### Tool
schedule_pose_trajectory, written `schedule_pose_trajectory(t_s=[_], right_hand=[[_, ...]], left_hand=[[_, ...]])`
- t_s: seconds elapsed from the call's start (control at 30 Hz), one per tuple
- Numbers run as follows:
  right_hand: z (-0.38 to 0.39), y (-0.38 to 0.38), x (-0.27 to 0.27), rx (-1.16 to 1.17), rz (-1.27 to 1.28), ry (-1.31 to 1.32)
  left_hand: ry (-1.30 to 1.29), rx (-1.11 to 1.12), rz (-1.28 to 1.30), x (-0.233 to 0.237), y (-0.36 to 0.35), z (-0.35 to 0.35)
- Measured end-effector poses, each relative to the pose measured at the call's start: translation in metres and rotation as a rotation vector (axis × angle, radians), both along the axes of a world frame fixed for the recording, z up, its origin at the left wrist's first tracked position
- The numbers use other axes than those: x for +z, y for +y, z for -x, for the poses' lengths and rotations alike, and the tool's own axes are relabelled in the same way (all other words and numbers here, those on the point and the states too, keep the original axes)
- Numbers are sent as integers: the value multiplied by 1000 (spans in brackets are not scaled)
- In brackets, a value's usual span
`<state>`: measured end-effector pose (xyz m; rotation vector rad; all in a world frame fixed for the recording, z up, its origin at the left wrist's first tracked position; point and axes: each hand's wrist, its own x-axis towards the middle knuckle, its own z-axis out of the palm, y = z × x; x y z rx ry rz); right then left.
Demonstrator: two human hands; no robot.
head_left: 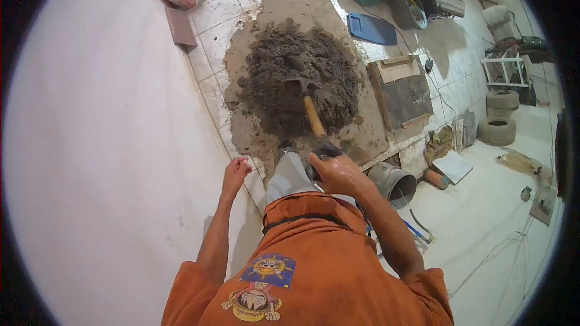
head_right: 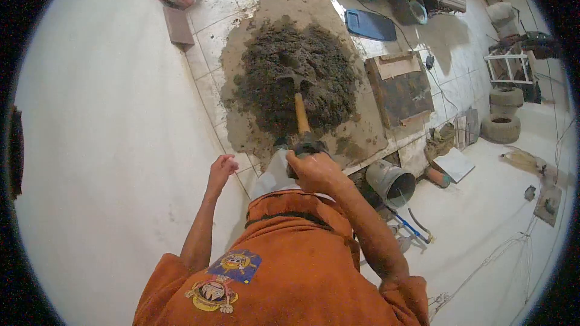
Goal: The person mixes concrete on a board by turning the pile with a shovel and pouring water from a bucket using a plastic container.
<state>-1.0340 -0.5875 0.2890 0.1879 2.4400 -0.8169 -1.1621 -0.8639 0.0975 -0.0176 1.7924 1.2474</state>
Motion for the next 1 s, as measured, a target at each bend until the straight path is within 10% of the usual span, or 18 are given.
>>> schedule_pose_trajectory(t_s=[0.43, 0.8, 1.0], right_hand=[[35, 25, -25, -269, -336, 723], [-11, 50, -20, -462, -453, 1123], [-161, 92, -60, -946, -89, 1150]], left_hand=[[677, -249, -555, 156, 176, -12], [570, -179, -488, 116, 246, -24], [1344, -428, 50, 139, 253, -27]])
